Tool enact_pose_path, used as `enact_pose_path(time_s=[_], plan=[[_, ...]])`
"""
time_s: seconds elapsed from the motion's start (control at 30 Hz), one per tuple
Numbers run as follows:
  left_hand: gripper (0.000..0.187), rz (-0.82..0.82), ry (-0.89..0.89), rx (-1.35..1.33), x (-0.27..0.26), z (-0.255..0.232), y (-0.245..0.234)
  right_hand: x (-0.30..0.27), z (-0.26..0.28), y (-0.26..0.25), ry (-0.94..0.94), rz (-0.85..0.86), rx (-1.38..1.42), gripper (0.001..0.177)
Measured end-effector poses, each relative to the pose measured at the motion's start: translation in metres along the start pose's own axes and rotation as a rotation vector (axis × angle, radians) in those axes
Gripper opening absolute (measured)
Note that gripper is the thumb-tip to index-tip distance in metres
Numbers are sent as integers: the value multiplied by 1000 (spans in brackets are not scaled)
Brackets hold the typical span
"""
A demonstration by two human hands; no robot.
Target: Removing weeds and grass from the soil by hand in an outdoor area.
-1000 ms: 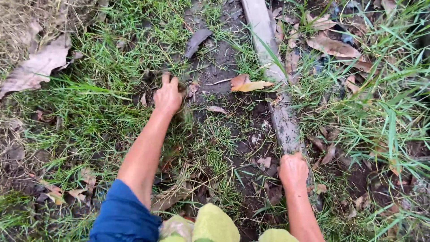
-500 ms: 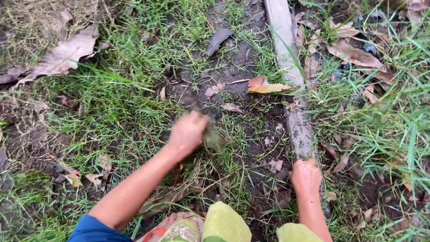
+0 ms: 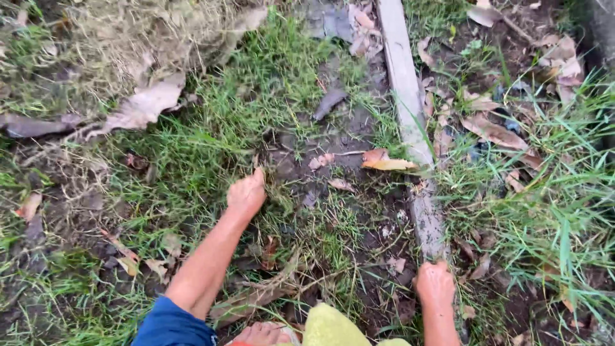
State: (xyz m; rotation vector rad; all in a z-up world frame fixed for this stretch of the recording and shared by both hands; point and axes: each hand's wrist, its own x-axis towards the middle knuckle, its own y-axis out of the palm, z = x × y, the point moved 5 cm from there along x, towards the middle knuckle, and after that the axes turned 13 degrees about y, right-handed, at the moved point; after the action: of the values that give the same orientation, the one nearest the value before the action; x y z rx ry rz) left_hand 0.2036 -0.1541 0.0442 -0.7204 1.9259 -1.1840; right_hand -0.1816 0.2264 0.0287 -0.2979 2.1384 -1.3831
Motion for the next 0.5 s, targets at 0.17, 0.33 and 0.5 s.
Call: enact_pose_path(time_s=[0.17, 0.33, 0.5], plan=[[37, -125, 73, 18, -15, 10, 11, 14, 2, 9, 42, 22, -33, 26], [43, -66, 82, -61, -13, 21, 19, 30, 50, -35, 67, 204, -112, 30], [40, -9, -33, -148, -29, 8, -3, 4, 197, -130, -257, -35, 276, 26]])
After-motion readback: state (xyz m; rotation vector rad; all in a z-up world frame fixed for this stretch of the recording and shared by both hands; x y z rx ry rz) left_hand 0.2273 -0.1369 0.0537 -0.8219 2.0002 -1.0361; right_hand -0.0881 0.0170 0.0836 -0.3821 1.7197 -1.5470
